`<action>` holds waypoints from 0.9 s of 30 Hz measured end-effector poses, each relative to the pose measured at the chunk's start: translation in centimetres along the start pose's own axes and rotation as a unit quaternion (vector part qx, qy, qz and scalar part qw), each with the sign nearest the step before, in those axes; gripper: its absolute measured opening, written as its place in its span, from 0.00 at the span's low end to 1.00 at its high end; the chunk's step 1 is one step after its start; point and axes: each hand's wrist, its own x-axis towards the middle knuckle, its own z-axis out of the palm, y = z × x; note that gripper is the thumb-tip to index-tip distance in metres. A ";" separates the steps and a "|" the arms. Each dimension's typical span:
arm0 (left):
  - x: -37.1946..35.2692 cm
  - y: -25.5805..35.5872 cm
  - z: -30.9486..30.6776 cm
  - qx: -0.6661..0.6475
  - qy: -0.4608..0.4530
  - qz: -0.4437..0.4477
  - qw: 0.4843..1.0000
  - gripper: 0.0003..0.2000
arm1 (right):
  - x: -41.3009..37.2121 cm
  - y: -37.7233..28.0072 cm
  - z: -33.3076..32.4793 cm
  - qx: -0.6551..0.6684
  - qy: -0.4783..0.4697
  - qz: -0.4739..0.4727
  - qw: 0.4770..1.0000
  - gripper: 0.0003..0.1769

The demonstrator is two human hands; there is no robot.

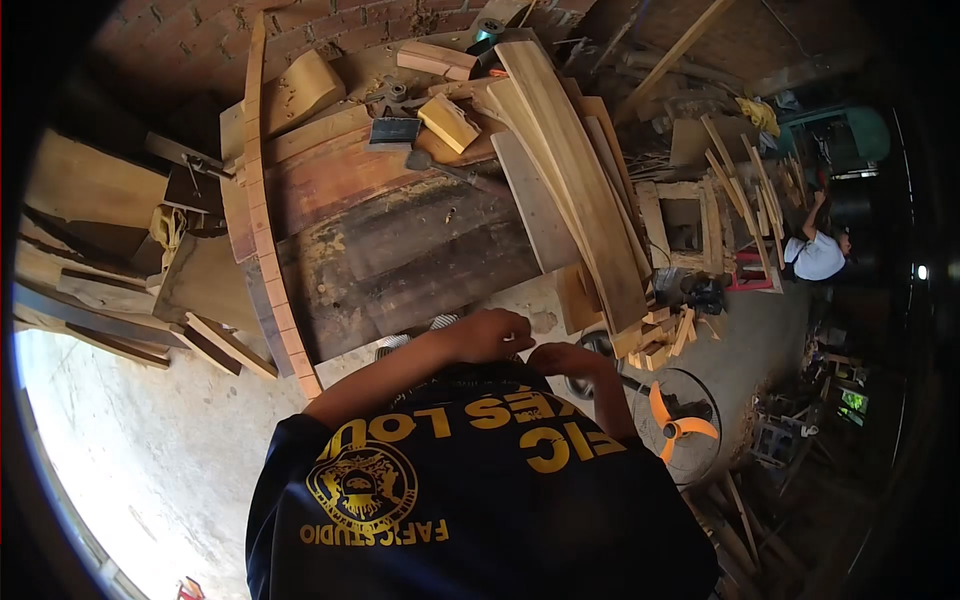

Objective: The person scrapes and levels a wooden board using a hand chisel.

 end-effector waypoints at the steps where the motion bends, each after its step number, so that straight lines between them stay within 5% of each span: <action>1: -1.5 -1.3 -0.3 0.018 0.066 -0.027 0.997 0.11 | -0.2 0.1 -3.0 0.009 -0.009 0.043 0.999 0.24; 3: -5.2 -4.3 -0.3 -0.006 0.178 -0.113 0.978 0.11 | 1.7 4.4 -7.9 0.021 0.243 -0.067 0.967 0.34; 5: -9.1 -7.9 0.2 -0.094 0.266 -0.184 0.942 0.11 | 3.1 3.4 -10.2 -0.179 0.543 -0.110 0.813 0.51; 6: -11.1 -9.8 0.7 -0.140 0.310 -0.196 0.920 0.11 | 3.1 1.9 -10.5 -0.176 0.544 -0.106 0.814 0.51; 8: -14.4 -11.2 1.6 -0.175 0.385 -0.275 0.864 0.09 | 2.5 -1.7 -10.9 -0.382 0.594 -0.002 0.708 0.64; 12: -18.0 -12.4 4.3 -0.165 0.476 -0.295 0.812 0.07 | 3.0 -1.6 -13.1 -0.374 0.549 0.037 0.747 0.68; 14: -18.3 -11.5 5.0 -0.220 0.509 -0.299 0.777 0.07 | 2.5 -1.3 -13.8 -0.327 0.556 -0.077 0.761 0.67; 17: -18.2 -11.9 6.5 -0.228 0.531 -0.312 0.754 0.07 | 2.2 -2.1 -12.2 -0.305 0.577 -0.053 0.756 0.64; 21: -17.5 -10.7 7.2 -0.076 0.510 -0.343 0.785 0.08 | 2.0 -4.4 -8.0 -0.153 0.594 -0.151 0.775 0.60; 27: -17.4 -10.6 6.4 -0.026 0.534 -0.336 0.775 0.06 | 5.6 -7.3 -3.0 -0.207 0.551 -0.245 0.771 0.52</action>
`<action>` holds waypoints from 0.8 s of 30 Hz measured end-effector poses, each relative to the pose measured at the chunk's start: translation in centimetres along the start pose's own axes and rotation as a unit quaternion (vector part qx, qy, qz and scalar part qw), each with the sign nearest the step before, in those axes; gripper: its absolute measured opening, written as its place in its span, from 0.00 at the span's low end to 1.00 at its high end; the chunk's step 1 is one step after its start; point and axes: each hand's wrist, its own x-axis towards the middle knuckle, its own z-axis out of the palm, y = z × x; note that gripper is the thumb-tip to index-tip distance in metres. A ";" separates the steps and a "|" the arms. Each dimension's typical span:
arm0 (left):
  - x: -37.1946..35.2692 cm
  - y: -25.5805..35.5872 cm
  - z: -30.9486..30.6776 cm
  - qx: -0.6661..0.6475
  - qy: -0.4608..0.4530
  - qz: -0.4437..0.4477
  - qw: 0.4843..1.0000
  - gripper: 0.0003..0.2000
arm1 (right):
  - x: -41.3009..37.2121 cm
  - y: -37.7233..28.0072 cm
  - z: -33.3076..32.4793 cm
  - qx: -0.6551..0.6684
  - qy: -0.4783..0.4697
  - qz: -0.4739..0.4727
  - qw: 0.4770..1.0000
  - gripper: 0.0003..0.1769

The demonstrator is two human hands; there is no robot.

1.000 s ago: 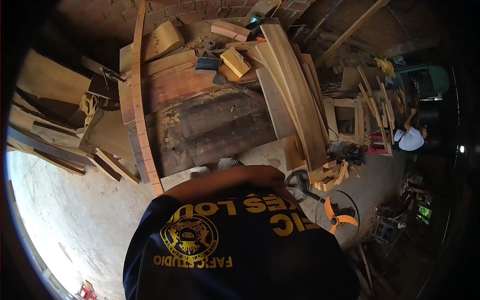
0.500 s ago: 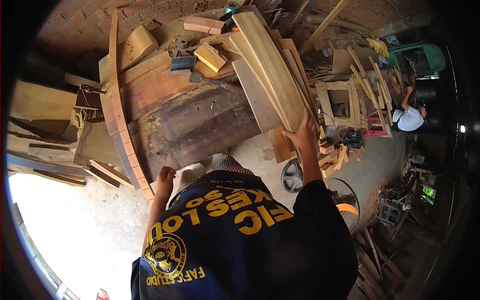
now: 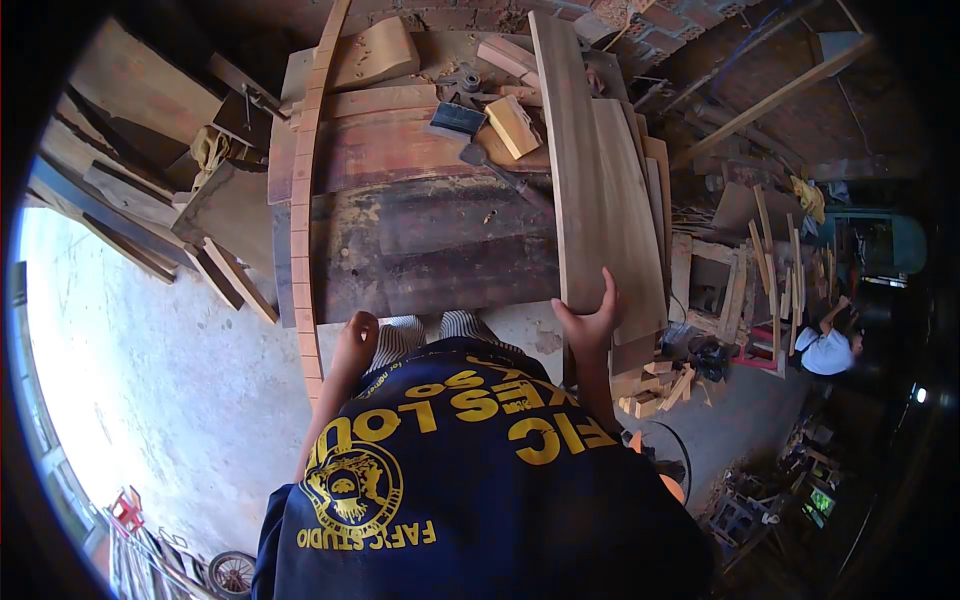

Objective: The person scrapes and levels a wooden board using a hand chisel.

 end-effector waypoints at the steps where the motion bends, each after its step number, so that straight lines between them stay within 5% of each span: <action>1: 0.2 0.4 -0.2 -0.009 -0.002 -0.003 1.000 0.06 | 0.3 -1.7 1.3 -0.018 -0.001 -0.031 0.999 0.51; 4: 0.5 0.3 -0.5 0.007 0.000 0.040 0.999 0.06 | 1.6 -5.0 6.3 -0.014 -0.013 -0.087 0.996 0.49; 14: -1.9 -4.0 -2.1 -0.005 0.000 0.011 1.000 0.05 | 0.2 -12.5 21.4 -0.120 -0.093 -0.023 0.988 0.47; 17: -3.1 -5.5 -2.7 -0.074 0.018 -0.054 0.996 0.08 | -1.8 -11.8 23.4 -0.130 -0.118 -0.001 0.985 0.47; 24: -2.0 -6.9 -3.8 -0.073 0.021 -0.046 0.996 0.07 | -4.8 -10.4 24.3 -0.157 -0.127 0.015 0.979 0.52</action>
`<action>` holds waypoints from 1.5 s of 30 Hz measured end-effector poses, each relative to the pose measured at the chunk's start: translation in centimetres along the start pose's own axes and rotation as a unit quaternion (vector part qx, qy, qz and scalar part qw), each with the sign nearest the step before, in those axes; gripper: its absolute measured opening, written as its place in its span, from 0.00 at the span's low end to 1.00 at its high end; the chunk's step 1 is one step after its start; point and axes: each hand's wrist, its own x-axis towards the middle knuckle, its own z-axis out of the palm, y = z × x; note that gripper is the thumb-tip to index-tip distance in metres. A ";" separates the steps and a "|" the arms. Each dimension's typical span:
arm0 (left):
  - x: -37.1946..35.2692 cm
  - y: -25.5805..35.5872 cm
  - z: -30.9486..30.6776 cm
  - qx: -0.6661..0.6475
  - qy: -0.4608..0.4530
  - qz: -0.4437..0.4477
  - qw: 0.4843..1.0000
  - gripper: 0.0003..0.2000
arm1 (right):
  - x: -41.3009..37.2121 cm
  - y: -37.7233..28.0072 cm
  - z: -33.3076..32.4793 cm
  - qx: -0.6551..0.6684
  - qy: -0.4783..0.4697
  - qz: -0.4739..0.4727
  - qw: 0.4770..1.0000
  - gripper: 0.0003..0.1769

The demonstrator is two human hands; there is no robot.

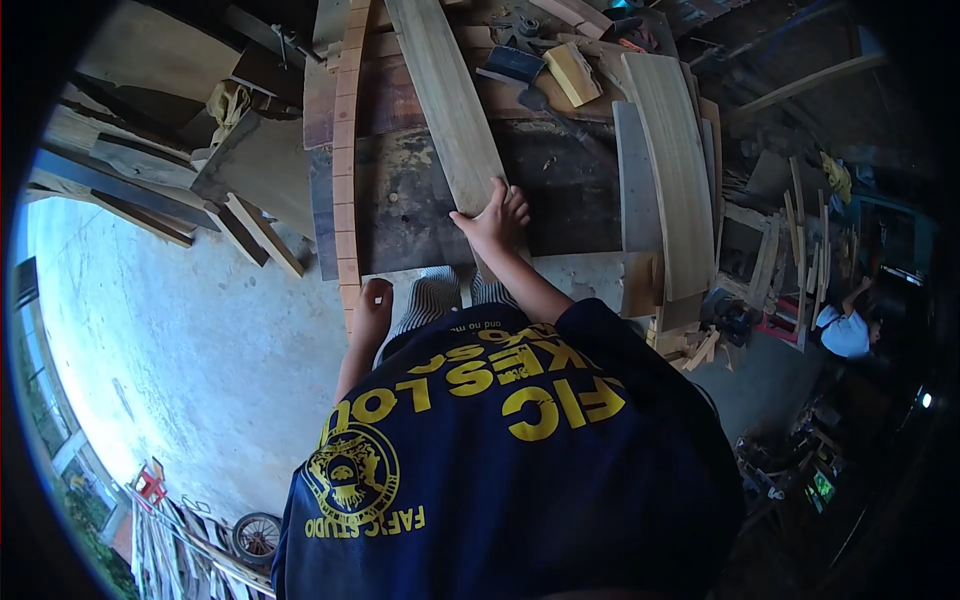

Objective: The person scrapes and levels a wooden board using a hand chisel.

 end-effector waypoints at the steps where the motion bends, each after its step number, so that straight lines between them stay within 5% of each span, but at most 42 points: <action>1: 0.6 0.1 0.0 0.032 0.011 0.027 0.999 0.07 | -0.1 0.2 -0.2 0.034 0.021 -0.024 0.999 0.53; 5: 3.0 1.4 0.6 0.067 0.024 0.082 0.994 0.06 | 0.3 2.4 0.1 0.158 0.065 -0.102 0.980 0.52; 10: 6.2 3.8 1.9 0.126 0.004 0.159 0.979 0.07 | 0.6 4.8 -0.6 0.356 0.007 -0.027 0.934 0.44; 12: 7.2 4.9 2.6 0.134 -0.003 0.172 0.976 0.08 | 1.2 6.2 -1.0 0.552 -0.045 0.088 0.828 0.44; 13: 7.4 5.2 3.2 0.142 -0.011 0.186 0.972 0.09 | 1.4 6.1 -2.6 0.544 -0.103 0.126 0.823 0.41; 14: 7.6 5.5 3.6 0.142 -0.010 0.185 0.972 0.09 | 1.5 6.2 -4.5 0.605 -0.135 0.182 0.763 0.40; 16: 7.8 5.9 4.7 0.139 -0.031 0.183 0.973 0.10 | 1.6 7.9 -5.4 0.710 -0.188 0.195 0.651 0.37; 17: 7.9 5.8 5.3 0.138 -0.047 0.173 0.974 0.11 | 1.6 8.5 -5.7 0.709 -0.186 0.195 0.651 0.37; 19: 7.6 5.8 6.2 0.142 -0.066 0.168 0.973 0.12 | 1.5 8.6 -7.3 0.773 -0.171 0.209 0.574 0.34; 25: 7.1 4.8 8.4 0.159 -0.099 0.183 0.965 0.15 | 2.0 9.2 -10.2 0.808 -0.179 0.202 0.523 0.26; 28: 6.6 4.6 8.7 0.184 -0.115 0.163 0.962 0.16 | 3.6 9.7 -11.0 0.759 -0.220 0.170 0.588 0.23; 31: 6.3 4.5 8.6 0.202 -0.112 0.150 0.961 0.17 | 8.5 10.5 -10.6 0.512 -0.182 0.146 0.827 0.15; 34: 5.5 4.7 8.1 0.211 -0.105 0.128 0.963 0.18 | 14.5 12.9 -7.8 0.137 0.071 -0.162 0.975 0.21; 37: 4.5 4.5 7.4 0.207 -0.094 0.086 0.970 0.18 | 18.3 13.1 -5.9 -0.002 0.118 -0.215 0.969 0.21; 39: 3.8 3.8 7.1 0.208 -0.061 0.080 0.973 0.18 | 19.0 12.5 -5.6 -0.189 0.021 -0.135 0.972 0.20; 42: 2.9 2.9 6.7 0.182 -0.033 0.072 0.980 0.17 | 19.5 11.5 -6.8 -0.216 -0.057 -0.149 0.963 0.20; 45: 2.0 3.0 6.5 0.168 -0.010 0.042 0.985 0.17 | 17.2 10.6 -7.0 -0.157 -0.013 -0.227 0.961 0.18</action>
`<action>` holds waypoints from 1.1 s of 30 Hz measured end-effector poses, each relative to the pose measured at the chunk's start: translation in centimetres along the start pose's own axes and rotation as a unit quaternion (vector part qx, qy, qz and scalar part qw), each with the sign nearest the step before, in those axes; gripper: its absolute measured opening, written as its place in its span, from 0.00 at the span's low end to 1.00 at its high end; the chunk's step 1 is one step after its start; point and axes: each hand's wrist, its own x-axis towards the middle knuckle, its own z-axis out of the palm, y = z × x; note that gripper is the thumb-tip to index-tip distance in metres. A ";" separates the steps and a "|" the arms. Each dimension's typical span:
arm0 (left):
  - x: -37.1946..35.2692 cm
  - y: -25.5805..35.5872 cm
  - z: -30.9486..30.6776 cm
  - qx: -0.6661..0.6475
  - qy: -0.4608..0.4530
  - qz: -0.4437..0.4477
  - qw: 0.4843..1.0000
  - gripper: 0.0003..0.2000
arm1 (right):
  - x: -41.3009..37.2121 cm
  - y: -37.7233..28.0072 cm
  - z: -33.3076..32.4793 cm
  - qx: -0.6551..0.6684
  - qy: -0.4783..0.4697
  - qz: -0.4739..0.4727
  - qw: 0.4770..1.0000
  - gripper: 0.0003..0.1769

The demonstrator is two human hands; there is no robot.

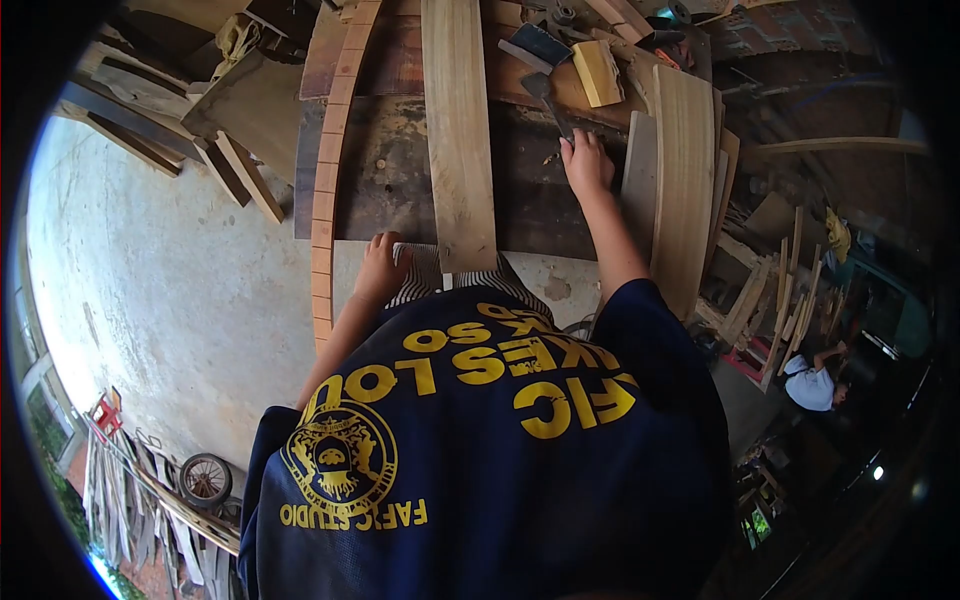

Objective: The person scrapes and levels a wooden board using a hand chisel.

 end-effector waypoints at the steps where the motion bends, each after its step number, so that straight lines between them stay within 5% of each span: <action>1: -0.1 0.0 0.0 -0.002 0.004 -0.004 1.000 0.17 | -0.8 -1.0 -0.7 0.037 0.011 -0.019 0.999 0.18; 6: 0.6 1.7 -0.1 -0.145 0.006 -0.011 0.989 0.17 | -7.4 -5.3 -2.8 0.185 0.025 -0.019 0.982 0.18; 8: 1.0 5.6 -2.2 -0.009 0.063 0.049 0.997 0.20 | -10.4 -6.3 -3.6 0.244 0.045 -0.035 0.968 0.18; 10: 1.7 8.8 -4.6 0.140 0.086 0.177 0.970 0.28 | -13.1 -8.2 -6.1 0.334 -0.031 0.028 0.942 0.19; 13: 2.4 11.5 -5.5 0.239 0.102 0.252 0.932 0.26 | -15.3 -9.9 -9.3 0.325 -0.061 0.018 0.944 0.18; 16: 3.8 12.2 -5.6 0.222 0.133 0.267 0.928 0.26 | -16.5 -10.0 -9.9 0.269 -0.054 -0.035 0.961 0.18; 19: 5.5 11.1 -5.7 0.221 0.167 0.285 0.918 0.27 | -17.6 -10.5 -10.7 0.297 -0.088 0.011 0.951 0.19; 21: 6.2 9.7 -6.3 0.333 0.174 0.138 0.916 0.29 | -18.5 -10.3 -10.0 0.294 -0.087 0.032 0.951 0.20; 23: 6.4 8.7 -6.2 0.277 0.217 0.041 0.935 0.32 | -19.2 -10.0 -9.5 0.289 -0.086 0.055 0.952 0.20; 25: 6.3 8.4 -6.3 0.143 0.272 0.126 0.943 0.33 | -19.5 -10.3 -9.2 0.287 -0.104 0.074 0.949 0.21; 30: 3.6 9.8 -3.2 0.072 -0.005 0.442 0.894 0.34 | -20.1 -11.7 -8.8 0.282 -0.131 0.061 0.949 0.23; 33: 3.4 9.4 0.8 0.194 -0.041 0.496 0.845 0.36 | -20.9 -11.3 -6.7 0.289 -0.154 0.058 0.943 0.26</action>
